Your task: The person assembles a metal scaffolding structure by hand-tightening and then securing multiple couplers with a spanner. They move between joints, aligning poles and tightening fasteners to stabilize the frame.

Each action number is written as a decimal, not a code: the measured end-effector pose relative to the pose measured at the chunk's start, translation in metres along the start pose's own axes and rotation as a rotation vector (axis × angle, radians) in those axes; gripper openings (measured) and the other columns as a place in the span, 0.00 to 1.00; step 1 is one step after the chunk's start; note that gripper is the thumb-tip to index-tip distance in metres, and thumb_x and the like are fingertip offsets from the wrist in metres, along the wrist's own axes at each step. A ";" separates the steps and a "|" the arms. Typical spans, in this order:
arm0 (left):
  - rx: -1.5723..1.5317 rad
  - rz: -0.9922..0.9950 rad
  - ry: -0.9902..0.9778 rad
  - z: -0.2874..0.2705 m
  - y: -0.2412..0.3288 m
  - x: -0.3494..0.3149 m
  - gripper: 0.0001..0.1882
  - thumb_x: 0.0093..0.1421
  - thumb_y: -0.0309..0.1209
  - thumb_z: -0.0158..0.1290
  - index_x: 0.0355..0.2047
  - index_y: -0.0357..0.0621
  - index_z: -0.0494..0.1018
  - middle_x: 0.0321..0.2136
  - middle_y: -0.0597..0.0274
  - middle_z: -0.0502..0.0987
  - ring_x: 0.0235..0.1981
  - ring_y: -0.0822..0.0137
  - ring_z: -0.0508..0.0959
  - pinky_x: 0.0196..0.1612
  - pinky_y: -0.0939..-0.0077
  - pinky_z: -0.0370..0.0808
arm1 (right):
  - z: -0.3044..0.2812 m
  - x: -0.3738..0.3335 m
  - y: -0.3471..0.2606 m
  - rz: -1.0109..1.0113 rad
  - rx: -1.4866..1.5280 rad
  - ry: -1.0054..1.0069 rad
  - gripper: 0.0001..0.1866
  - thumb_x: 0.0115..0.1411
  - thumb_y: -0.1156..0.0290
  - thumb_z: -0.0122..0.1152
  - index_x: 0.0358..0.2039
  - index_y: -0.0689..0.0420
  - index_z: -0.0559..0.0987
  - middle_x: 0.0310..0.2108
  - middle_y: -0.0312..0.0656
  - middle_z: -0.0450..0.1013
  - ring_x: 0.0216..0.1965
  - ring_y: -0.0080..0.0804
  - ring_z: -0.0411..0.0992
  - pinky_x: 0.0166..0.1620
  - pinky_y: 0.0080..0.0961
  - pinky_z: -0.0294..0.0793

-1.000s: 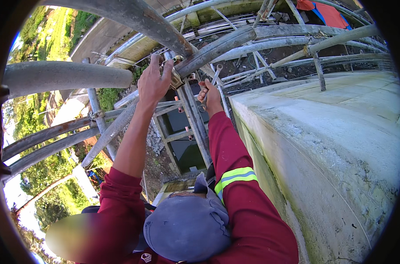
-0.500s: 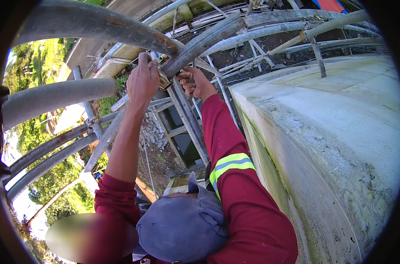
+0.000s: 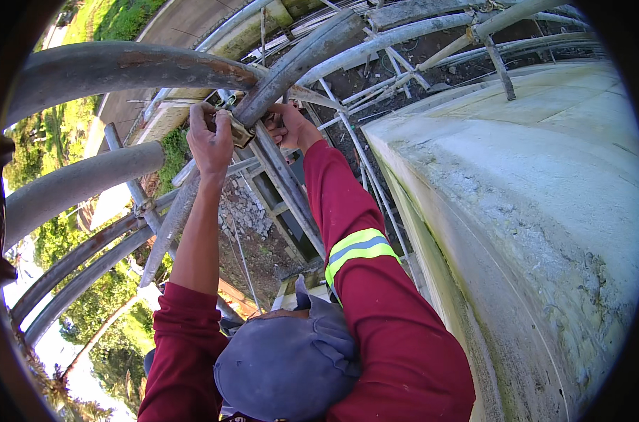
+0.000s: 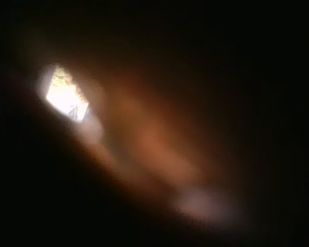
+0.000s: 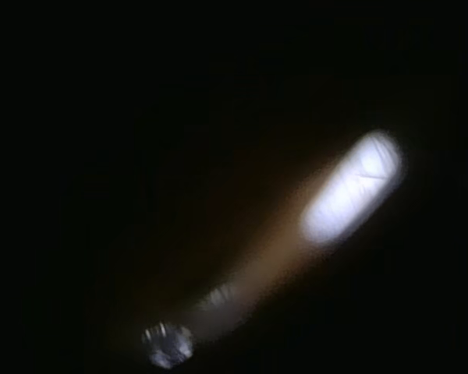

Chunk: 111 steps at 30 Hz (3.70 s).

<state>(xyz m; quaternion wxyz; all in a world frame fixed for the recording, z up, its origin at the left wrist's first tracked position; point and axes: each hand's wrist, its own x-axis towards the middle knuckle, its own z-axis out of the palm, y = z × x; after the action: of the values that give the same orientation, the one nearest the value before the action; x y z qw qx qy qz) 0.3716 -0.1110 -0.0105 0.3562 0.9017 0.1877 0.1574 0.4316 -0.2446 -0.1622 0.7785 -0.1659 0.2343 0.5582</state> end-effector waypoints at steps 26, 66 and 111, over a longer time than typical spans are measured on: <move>0.025 -0.056 0.120 0.011 0.017 -0.004 0.13 0.58 0.32 0.57 0.39 0.39 0.70 0.21 0.57 0.69 0.22 0.60 0.70 0.31 0.63 0.71 | -0.006 0.011 -0.003 -0.036 0.048 -0.046 0.18 0.68 0.59 0.46 0.20 0.47 0.69 0.14 0.27 0.60 0.11 0.16 0.50 0.16 0.18 0.50; 0.198 0.000 0.144 0.010 0.008 -0.005 0.19 0.61 0.42 0.59 0.40 0.40 0.70 0.30 0.53 0.73 0.31 0.54 0.75 0.38 0.58 0.72 | 0.007 0.008 0.000 -0.039 -0.050 0.057 0.14 0.69 0.62 0.49 0.25 0.49 0.70 0.15 0.26 0.58 0.12 0.16 0.49 0.20 0.20 0.49; 0.175 0.208 0.227 0.011 -0.003 -0.005 0.14 0.61 0.36 0.57 0.40 0.40 0.71 0.30 0.52 0.74 0.30 0.52 0.76 0.38 0.58 0.72 | 0.007 0.010 -0.006 -0.013 -0.055 0.080 0.16 0.68 0.63 0.51 0.21 0.47 0.67 0.14 0.26 0.56 0.13 0.16 0.48 0.20 0.21 0.49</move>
<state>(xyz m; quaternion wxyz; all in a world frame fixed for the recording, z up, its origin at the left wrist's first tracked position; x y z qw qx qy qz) 0.3717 -0.1175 -0.0213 0.2346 0.9203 0.1455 0.2772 0.4416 -0.2347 -0.1621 0.7671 -0.2110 0.2487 0.5524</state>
